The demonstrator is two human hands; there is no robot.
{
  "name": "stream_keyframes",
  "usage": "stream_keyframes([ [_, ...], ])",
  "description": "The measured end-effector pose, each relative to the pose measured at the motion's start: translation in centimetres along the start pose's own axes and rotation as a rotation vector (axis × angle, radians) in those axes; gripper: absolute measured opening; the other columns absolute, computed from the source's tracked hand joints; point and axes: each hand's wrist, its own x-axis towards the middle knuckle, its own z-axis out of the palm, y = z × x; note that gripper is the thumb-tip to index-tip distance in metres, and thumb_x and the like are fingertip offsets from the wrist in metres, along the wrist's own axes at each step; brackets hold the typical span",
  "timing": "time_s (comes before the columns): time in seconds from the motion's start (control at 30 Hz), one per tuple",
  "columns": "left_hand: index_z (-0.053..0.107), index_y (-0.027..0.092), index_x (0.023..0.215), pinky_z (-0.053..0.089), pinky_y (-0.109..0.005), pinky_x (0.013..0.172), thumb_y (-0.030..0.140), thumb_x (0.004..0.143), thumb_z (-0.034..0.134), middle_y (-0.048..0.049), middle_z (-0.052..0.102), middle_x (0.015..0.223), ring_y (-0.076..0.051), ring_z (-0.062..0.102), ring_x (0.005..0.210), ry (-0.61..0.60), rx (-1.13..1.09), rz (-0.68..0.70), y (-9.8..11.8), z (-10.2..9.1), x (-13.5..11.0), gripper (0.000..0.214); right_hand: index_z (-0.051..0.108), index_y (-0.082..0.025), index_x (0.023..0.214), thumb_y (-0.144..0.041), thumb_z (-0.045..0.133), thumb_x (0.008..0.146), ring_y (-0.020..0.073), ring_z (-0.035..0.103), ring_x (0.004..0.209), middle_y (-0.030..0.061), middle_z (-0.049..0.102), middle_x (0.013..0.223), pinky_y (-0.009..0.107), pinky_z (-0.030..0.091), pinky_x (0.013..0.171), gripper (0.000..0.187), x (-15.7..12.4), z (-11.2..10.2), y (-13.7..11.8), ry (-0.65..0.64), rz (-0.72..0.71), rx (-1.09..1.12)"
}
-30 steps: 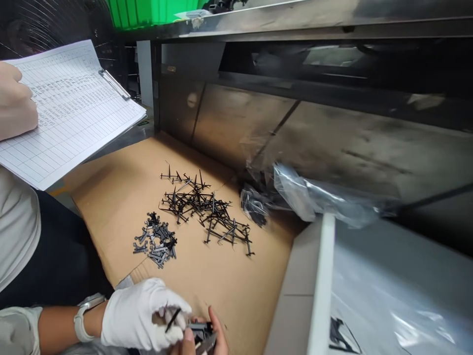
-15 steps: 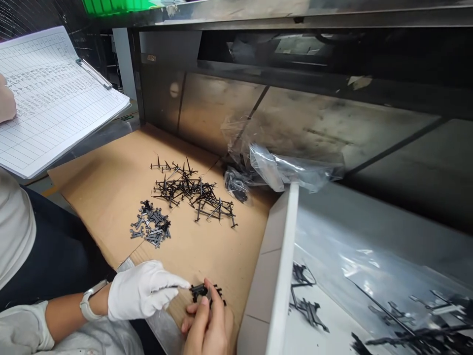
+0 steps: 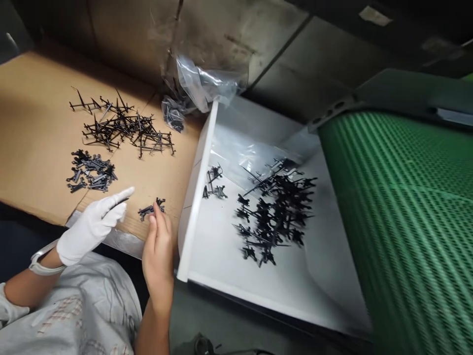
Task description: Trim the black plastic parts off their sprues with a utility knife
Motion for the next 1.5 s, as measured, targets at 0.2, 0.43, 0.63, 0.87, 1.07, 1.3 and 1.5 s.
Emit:
stream_keyframes([
  [0.2,0.074,0.007,0.135,0.062,-0.026,0.084,0.031,0.1,0.055,-0.0063,0.071,0.073,-0.014,0.058,0.062,0.047,0.076,0.118,0.2,0.0,-0.4,0.047,0.074,-0.013,0.136,-0.049,0.049,0.104,0.0143,0.051,0.064,0.0,0.06,0.073,0.03,0.044,0.064,0.054,-1.0,-0.3,-0.9,-0.141,0.113,0.02],
  [0.43,0.074,0.008,0.134,0.047,-0.019,0.05,0.032,0.1,0.058,-0.0013,0.068,0.065,-0.008,0.047,0.047,-0.154,-0.207,-0.056,0.7,0.0,-0.4,0.045,0.062,-0.015,0.149,-0.05,0.057,0.103,0.0133,0.052,0.065,-0.0001,0.066,0.078,0.028,0.044,0.062,0.058,-2.2,-0.3,-1.1,-0.048,0.213,0.196],
  [0.63,0.077,0.013,0.12,0.063,-0.018,0.076,0.039,0.099,0.061,-0.0075,0.083,0.091,-0.013,0.077,0.078,-0.021,-0.391,-0.271,1.9,1.3,-2.0,0.037,0.055,-0.025,0.152,-0.039,0.059,0.107,0.0117,0.056,0.069,0.0018,0.079,0.097,0.027,0.052,0.071,0.048,-2.6,-0.2,-3.2,0.104,0.2,0.526],
  [0.87,0.066,0.018,0.114,0.06,-0.023,0.06,0.041,0.106,0.049,0.0012,0.072,0.068,-0.013,0.068,0.054,-0.127,-0.331,-0.341,1.5,2.7,-4.0,0.029,0.064,-0.023,0.14,-0.045,0.06,0.102,0.0169,0.058,0.073,0.0073,0.078,0.097,0.034,0.055,0.072,0.044,-0.9,1.1,-4.9,0.082,0.158,0.629],
  [1.07,0.067,0.018,0.119,0.064,-0.023,0.076,0.031,0.103,0.051,-0.0066,0.082,0.098,-0.016,0.079,0.082,0.056,-0.154,-0.181,1.3,3.1,-3.3,0.027,0.067,-0.024,0.136,-0.061,0.054,0.102,0.0194,0.059,0.077,0.0043,0.067,0.086,0.036,0.056,0.075,0.051,-0.3,2.4,-5.1,-0.016,0.126,0.68],
  [1.3,0.071,0.015,0.118,0.064,-0.021,0.081,0.031,0.1,0.05,-0.0086,0.084,0.102,-0.017,0.082,0.09,0.04,-0.005,-0.059,1.0,1.6,-2.6,0.032,0.07,-0.033,0.122,-0.046,0.06,0.108,0.0122,0.048,0.062,-0.0055,0.049,0.071,0.025,0.047,0.062,0.022,-1.5,1.1,-5.4,0.022,-0.065,0.664],
  [1.5,0.058,0.019,0.09,0.054,-0.016,0.057,0.035,0.094,0.06,0.0015,0.069,0.067,-0.009,0.065,0.056,-0.332,-0.375,-0.231,1.9,-0.9,-1.4,0.017,0.072,-0.024,0.102,-0.035,0.069,0.101,0.0105,0.047,0.061,-0.0058,0.048,0.07,0.022,0.041,0.057,0.012,-2.1,-0.4,-5.4,-0.156,-0.034,0.235],
])
